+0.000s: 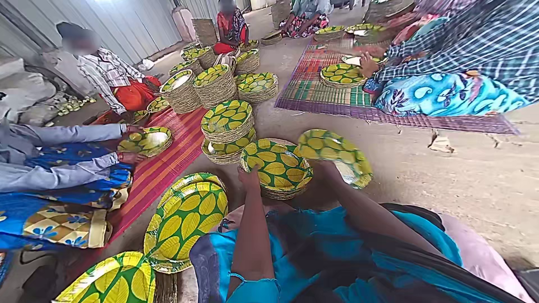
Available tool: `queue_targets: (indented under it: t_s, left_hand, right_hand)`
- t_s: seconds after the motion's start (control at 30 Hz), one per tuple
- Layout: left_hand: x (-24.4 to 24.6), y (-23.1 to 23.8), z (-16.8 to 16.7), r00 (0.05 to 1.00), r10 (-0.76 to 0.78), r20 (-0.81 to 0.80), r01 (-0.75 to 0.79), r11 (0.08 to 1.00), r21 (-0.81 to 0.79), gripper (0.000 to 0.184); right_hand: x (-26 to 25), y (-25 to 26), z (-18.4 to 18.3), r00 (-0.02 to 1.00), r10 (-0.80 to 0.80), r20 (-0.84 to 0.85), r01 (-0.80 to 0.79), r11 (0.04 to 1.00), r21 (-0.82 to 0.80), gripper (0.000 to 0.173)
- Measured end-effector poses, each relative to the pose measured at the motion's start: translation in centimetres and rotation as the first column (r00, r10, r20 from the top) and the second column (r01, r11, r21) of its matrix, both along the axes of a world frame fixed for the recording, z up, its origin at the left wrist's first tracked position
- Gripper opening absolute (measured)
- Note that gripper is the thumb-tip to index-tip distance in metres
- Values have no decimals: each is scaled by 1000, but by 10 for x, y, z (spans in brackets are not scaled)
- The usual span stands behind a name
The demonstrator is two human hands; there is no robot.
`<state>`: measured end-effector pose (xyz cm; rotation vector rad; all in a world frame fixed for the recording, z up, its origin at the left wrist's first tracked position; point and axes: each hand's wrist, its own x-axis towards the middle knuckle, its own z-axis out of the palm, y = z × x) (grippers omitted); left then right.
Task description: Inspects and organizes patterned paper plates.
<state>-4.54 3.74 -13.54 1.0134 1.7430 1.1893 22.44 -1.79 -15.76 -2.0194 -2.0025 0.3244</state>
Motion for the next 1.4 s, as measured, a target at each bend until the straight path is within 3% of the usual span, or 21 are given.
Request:
queue_targets:
  t_s: [0.1, 0.17, 0.23, 0.33, 0.43, 0.57, 0.7, 0.8, 0.87, 0.97, 1.07, 1.17, 1.23, 1.3, 1.37, 1.4]
  left_hand:
    - [-4, 2, -2, 998, 42, 44, -40, 998, -45, 100]
    - [-4, 1, -6, 988, 68, 139, -55, 994, -90, 108]
    - [-4, -4, -7, 970, 74, 233, -39, 987, -153, 108]
    - [-1, -6, -7, 943, 20, 331, 56, 974, -218, 83]
    - [7, -7, 3, 908, -3, 419, 94, 976, -196, 75]
    - [16, -15, 11, 852, 38, 522, 43, 989, -142, 70]
    - [29, -17, 22, 768, 30, 639, -17, 1000, -26, 67]
    - [30, -27, 48, 671, 4, 741, -150, 980, 131, 77]
    - [25, -32, 72, 609, -31, 792, -305, 914, 270, 76]
    - [10, -39, 101, 541, -102, 835, -526, 734, 430, 77]
    - [-6, -44, 118, 471, -89, 878, -728, 523, 444, 70]
    - [-17, -42, 118, 437, 27, 899, -850, 339, 403, 80]
    - [-25, -37, 112, 347, 134, 928, -904, 312, 293, 80]
    - [-31, -29, 101, 217, 183, 959, -926, 350, 142, 64]
    - [-33, -21, 83, 125, 240, 963, -876, 482, -6, 61]
    - [-30, -18, 72, 125, 291, 949, -828, 558, -61, 61]
  right_hand:
    - [-16, 1, 3, 927, 370, -67, -374, 925, -72, 42]
    - [-22, -1, 3, 913, 396, -101, -405, 909, -93, 43]
    - [-24, -6, 1, 926, 295, -233, -299, 954, 21, 34]
    - [-21, -12, 6, 922, 47, -384, -8, 995, 102, 33]
    - [-6, -13, 6, 894, -143, -426, 261, 937, 233, 33]
    - [7, -14, 14, 715, -345, -608, 575, 785, 231, 36]
    - [5, -11, 18, 523, -319, -790, 676, 720, 157, 35]
    - [1, -11, 13, 601, -305, -739, 614, 768, 182, 33]
    - [-3, -11, 12, 673, -293, -679, 561, 801, 210, 33]
    - [-5, -12, 13, 797, -258, -545, 446, 861, 245, 33]
    - [-4, -10, 10, 891, -217, -399, 330, 913, 241, 33]
    - [-5, -7, 8, 943, -158, -292, 214, 962, 171, 37]
    - [-8, -6, 8, 964, -130, -231, 156, 983, 95, 41]
    - [-12, -5, 8, 975, -125, -183, 128, 992, 1, 46]
    - [-15, -6, 9, 981, -130, -145, 119, 990, -78, 49]
    - [-15, -6, 9, 982, -139, -128, 125, 986, -111, 50]
